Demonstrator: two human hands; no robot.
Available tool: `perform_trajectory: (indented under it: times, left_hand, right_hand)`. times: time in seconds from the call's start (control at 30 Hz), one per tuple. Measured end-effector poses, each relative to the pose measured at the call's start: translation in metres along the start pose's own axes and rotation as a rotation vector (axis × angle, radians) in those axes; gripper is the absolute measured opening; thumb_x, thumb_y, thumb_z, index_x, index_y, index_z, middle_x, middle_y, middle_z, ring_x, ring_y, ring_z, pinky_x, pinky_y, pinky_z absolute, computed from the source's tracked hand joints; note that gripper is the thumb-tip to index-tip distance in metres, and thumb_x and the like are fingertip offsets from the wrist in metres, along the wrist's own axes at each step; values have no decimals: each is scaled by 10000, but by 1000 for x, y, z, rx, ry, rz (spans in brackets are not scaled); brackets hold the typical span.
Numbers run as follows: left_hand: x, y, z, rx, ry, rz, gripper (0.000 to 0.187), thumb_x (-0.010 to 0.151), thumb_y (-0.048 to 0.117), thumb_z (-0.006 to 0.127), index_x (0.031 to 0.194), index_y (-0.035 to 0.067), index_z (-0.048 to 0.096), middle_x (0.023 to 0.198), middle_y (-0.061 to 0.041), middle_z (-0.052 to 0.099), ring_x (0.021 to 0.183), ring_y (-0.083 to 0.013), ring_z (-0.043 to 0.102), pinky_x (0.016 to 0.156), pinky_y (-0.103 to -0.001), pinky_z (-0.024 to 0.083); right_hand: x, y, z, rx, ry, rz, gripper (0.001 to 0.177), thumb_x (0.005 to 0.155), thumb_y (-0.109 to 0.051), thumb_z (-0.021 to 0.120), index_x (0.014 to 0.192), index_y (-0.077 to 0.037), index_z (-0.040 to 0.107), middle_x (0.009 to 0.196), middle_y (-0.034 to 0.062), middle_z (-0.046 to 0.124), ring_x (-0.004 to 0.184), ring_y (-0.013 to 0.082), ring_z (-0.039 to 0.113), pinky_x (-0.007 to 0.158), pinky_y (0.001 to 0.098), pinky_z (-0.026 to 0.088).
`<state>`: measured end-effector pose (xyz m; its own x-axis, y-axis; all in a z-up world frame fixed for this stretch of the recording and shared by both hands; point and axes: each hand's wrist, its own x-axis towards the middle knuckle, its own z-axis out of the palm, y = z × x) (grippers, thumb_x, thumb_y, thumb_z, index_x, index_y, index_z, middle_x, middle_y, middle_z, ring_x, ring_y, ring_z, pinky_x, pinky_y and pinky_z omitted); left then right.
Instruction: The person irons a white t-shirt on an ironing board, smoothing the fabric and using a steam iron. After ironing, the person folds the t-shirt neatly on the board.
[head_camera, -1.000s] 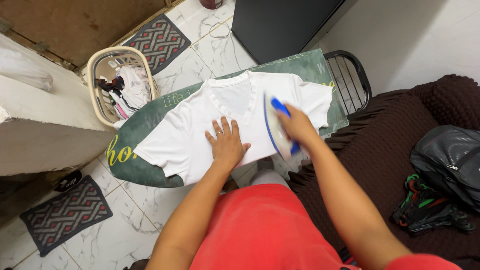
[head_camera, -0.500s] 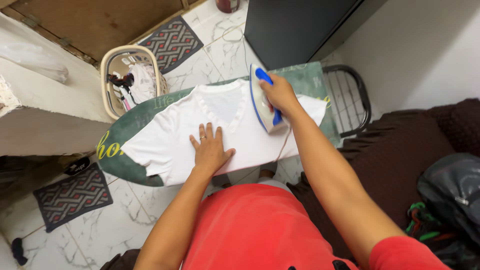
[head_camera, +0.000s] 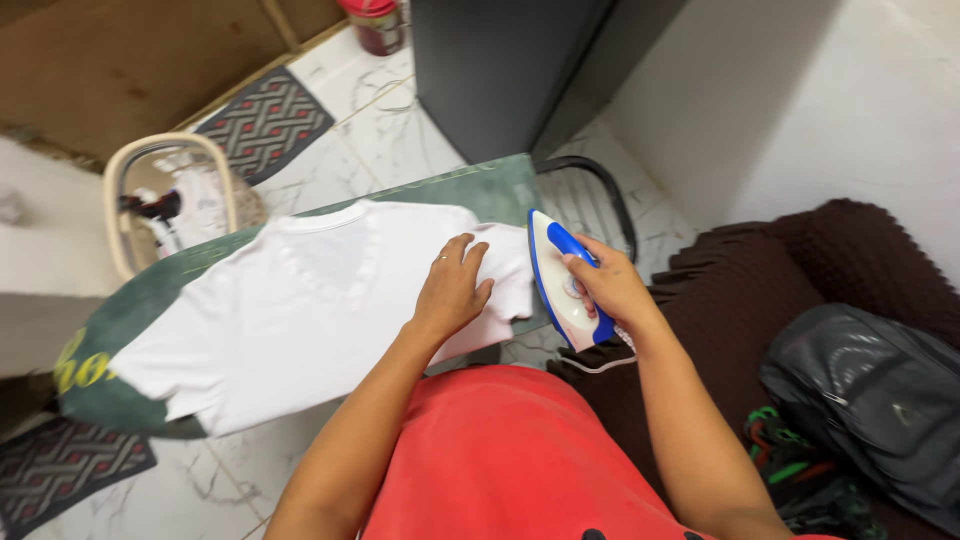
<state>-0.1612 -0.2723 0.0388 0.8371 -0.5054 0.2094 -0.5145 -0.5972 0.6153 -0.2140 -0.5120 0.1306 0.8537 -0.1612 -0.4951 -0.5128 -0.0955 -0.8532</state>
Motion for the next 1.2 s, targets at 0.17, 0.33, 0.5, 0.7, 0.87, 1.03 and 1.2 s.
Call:
perform_trajectory:
  times: [0.17, 0.33, 0.5, 0.7, 0.87, 1.03, 1.2]
  left_hand:
    - [40, 22, 36, -27, -108, 38, 583, 790, 143, 774, 1316, 17, 556, 1442, -271, 480, 1321, -447, 495, 1055, -486, 453]
    - [63, 29, 60, -17, -204, -1, 622, 784, 134, 756, 1358, 28, 540, 1470, -274, 451, 1338, -448, 474, 1080, -483, 431]
    - [67, 32, 71, -10, -288, -94, 601, 802, 148, 753, 1353, 41, 538, 1498, -266, 423, 1366, -434, 455, 1072, -477, 431]
    - [63, 35, 60, -73, -257, -118, 588, 821, 130, 734, 1370, 40, 542, 1510, -238, 427, 1337, -436, 471, 1060, -476, 431]
    - [48, 15, 31, -94, -48, -78, 504, 834, 110, 716, 1309, 17, 574, 1370, -213, 551, 1230, -419, 555, 1036, -473, 459]
    - [6, -40, -16, -71, 190, -123, 397, 862, 77, 693, 1243, 11, 606, 1268, -209, 609, 1160, -412, 582, 1004, -469, 472]
    - [-61, -125, -72, 88, 345, -225, 368, 864, 58, 692, 1220, 9, 614, 1226, -200, 622, 1155, -403, 593, 1030, -475, 468]
  right_hand:
    - [27, 10, -39, -116, 74, 5, 468, 931, -221, 636, 1381, -94, 630, 631, 20, 524, 421, 100, 459, 398, 292, 390]
    - [66, 10, -55, -185, 101, 19, 478, 930, -237, 646, 1384, -89, 610, 621, 31, 541, 416, 113, 488, 403, 303, 417]
    - [95, 20, -58, -144, 63, 31, 453, 938, -229, 642, 1367, -86, 647, 614, 26, 544, 422, 109, 486, 406, 305, 418]
    - [113, 41, -56, -177, 72, 22, 480, 918, -241, 659, 1378, -105, 643, 693, 104, 583, 503, 174, 529, 478, 355, 462]
    - [107, 39, -36, -807, 377, -465, 463, 869, -258, 737, 1279, -47, 690, 1181, 224, 608, 1084, 386, 545, 944, 482, 427]
    - [101, 31, 26, -804, 305, -601, 442, 864, -253, 724, 1258, -53, 705, 1243, 194, 628, 1210, 383, 519, 1034, 488, 377]
    - [112, 54, 86, -833, 169, -589, 484, 883, -271, 721, 1314, -56, 673, 1262, 172, 647, 1218, 383, 544, 1050, 493, 411]
